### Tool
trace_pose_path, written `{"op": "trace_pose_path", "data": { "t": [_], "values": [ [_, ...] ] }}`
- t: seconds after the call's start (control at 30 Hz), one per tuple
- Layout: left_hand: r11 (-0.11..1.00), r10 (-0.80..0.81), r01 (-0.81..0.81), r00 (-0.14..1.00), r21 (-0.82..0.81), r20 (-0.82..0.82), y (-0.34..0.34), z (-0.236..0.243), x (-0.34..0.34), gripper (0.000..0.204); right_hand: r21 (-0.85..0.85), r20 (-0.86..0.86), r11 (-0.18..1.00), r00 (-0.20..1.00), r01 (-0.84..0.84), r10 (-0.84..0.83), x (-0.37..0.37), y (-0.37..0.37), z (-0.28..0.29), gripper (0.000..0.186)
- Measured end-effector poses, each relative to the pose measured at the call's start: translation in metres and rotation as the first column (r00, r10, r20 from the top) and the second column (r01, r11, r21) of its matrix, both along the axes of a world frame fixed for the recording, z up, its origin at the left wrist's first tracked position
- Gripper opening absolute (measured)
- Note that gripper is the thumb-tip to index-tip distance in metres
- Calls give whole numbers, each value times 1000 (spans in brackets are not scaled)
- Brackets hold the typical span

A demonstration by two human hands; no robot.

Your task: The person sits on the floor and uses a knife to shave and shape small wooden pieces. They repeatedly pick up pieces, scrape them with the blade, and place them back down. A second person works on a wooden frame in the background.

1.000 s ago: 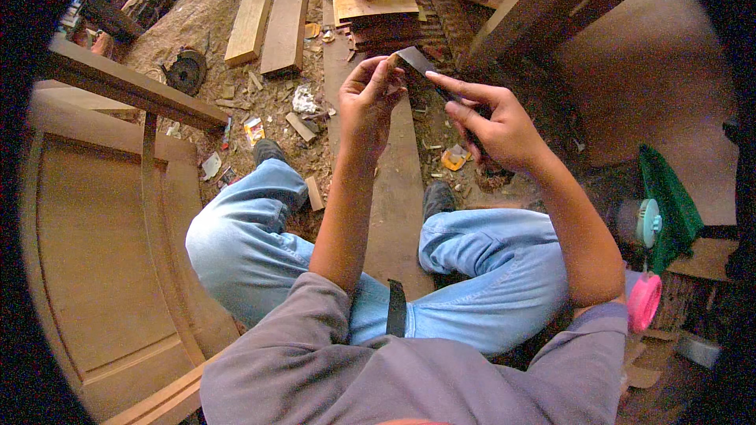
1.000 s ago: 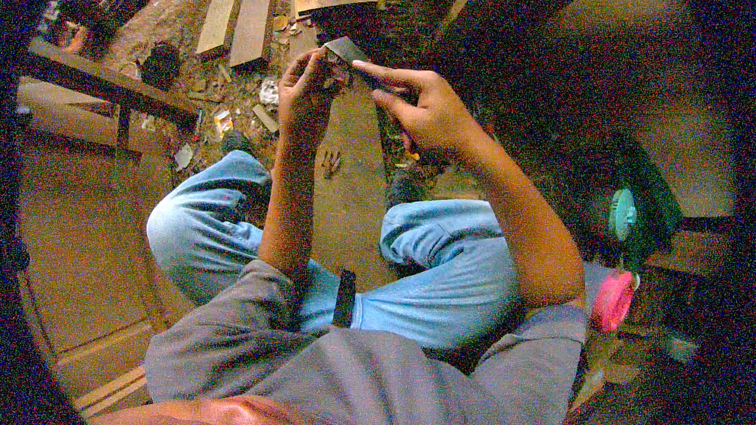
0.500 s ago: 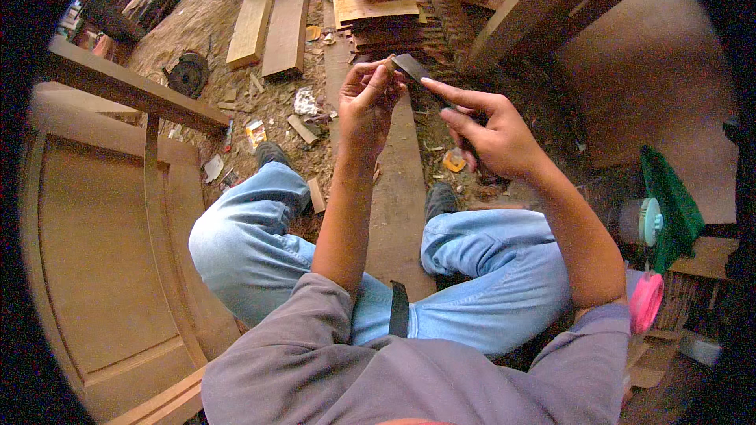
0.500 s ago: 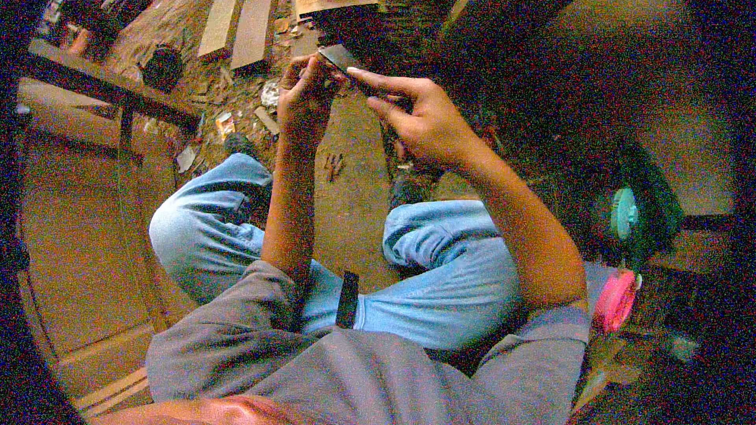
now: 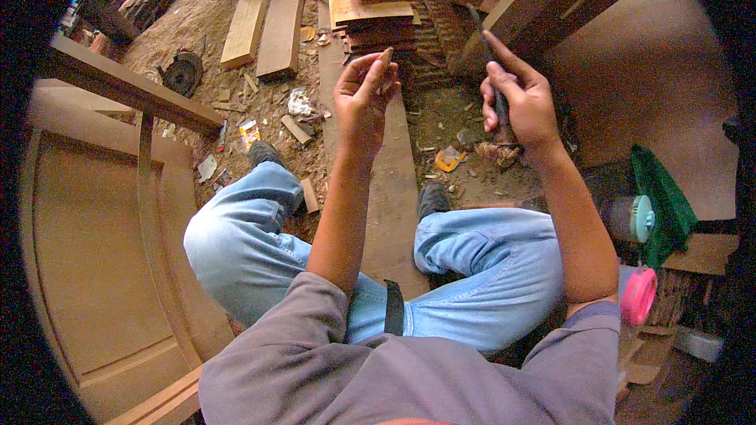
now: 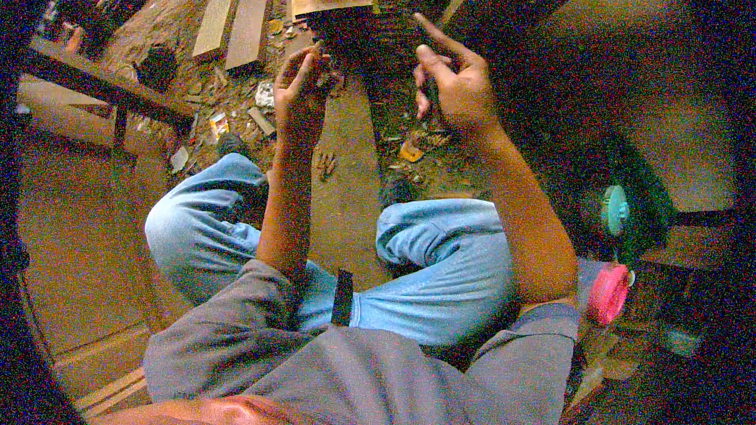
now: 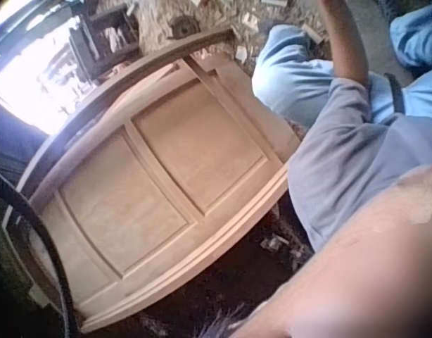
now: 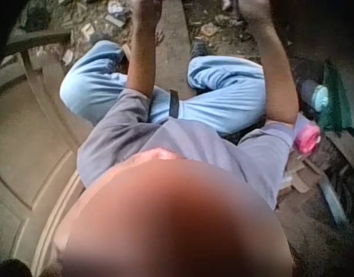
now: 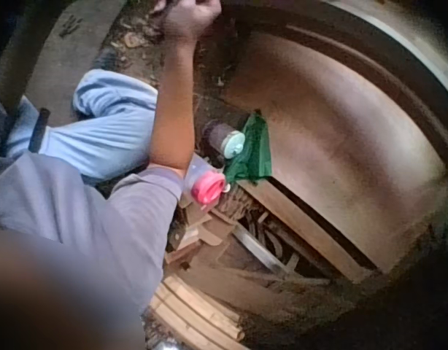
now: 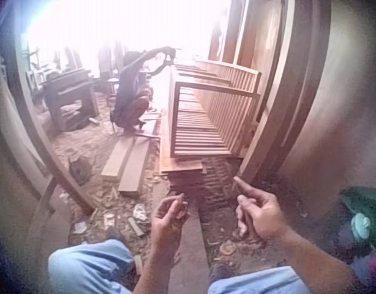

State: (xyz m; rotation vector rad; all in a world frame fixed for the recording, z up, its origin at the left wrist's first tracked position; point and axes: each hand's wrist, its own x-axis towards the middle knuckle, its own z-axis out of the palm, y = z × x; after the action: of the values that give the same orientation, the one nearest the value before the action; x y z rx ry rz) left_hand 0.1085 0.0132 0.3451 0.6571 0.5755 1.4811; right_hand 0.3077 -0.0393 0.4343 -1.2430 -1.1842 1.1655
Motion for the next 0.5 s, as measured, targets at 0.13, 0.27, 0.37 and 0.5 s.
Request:
{"op": "trace_pose_path", "data": {
  "t": [0.13,0.27,0.37,0.5],
  "values": [
    [998,62,-62,996,1,-69,0,3,-2,20,-10,94,989,984,-149,150,-14,-3,-2,42],
    [999,47,-48,997,-16,-65,0,3,-3,25,-76,166,965,952,-249,259,-20,-6,2,42],
    [997,78,-79,994,-4,-76,1,1,-4,25,-145,240,938,908,-316,343,-23,-11,3,43],
    [968,229,-181,922,175,-313,2,-1,-2,21,-147,244,926,895,-347,374,-30,-15,0,43]
  ]
}}
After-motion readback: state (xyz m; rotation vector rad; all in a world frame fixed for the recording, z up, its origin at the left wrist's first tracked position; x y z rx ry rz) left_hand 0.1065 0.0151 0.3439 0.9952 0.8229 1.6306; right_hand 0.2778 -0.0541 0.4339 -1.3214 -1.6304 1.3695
